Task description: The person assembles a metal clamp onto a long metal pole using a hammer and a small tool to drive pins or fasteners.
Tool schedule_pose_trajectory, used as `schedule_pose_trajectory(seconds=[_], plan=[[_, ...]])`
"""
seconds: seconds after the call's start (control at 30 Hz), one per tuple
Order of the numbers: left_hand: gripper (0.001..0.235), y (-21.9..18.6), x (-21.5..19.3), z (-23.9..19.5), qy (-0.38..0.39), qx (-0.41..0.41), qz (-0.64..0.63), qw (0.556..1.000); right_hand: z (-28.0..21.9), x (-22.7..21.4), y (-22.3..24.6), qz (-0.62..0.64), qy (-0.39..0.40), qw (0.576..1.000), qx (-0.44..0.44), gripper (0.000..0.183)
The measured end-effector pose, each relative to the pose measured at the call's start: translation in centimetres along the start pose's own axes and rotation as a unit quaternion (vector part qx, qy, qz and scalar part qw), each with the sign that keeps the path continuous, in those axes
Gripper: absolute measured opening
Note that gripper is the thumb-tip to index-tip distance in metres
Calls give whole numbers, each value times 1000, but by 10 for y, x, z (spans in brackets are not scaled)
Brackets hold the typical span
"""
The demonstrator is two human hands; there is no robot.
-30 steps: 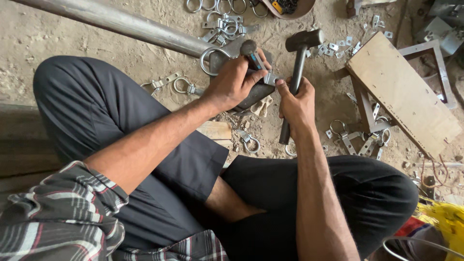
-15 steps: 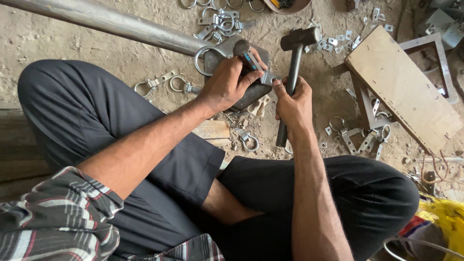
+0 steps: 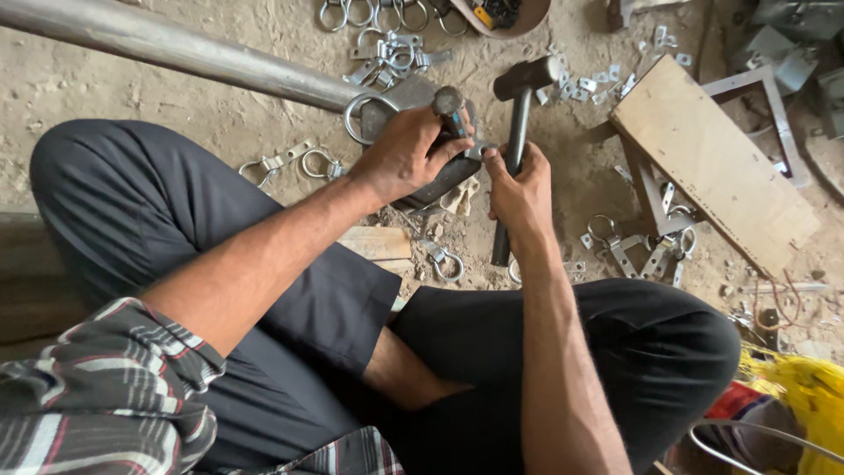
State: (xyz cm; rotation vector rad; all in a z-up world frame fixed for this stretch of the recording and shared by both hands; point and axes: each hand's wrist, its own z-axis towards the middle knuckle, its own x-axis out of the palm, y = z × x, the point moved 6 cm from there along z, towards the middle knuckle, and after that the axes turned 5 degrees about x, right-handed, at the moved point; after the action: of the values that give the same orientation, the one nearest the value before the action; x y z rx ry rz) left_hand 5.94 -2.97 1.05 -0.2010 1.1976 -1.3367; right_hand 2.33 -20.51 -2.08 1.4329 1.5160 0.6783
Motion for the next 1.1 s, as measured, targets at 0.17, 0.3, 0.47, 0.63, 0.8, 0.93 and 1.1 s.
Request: schedule_pose_trajectory(seconds=[0.17,0.3,0.47,0.63,0.8,0.93,1.1], plan=[[24,4,3,4,22,-19,15,999,-5,-20,5,-161,-117,975,-99,40],[28,4,6,4,3,30,73,997,-39,-36,20,-113,-121,983,-76,38],[32,8,17,12,52,5,71,996,-124,-39,71,-99,-152,966,-186,32],[42,1,21,19,33,56,60,996,-175,-28,90,-191,-182,942,-209,26],[45,0,28,23,55,19,54,997,-179,-10,86,-228,-181,938,-187,22],[50,-8,21,24,58,11,48,997,-178,-9,90,-252,-170,930,-206,21],[46,-6,22,21,95,-26,53,994,-176,-45,93,-238,-177,938,-180,24]])
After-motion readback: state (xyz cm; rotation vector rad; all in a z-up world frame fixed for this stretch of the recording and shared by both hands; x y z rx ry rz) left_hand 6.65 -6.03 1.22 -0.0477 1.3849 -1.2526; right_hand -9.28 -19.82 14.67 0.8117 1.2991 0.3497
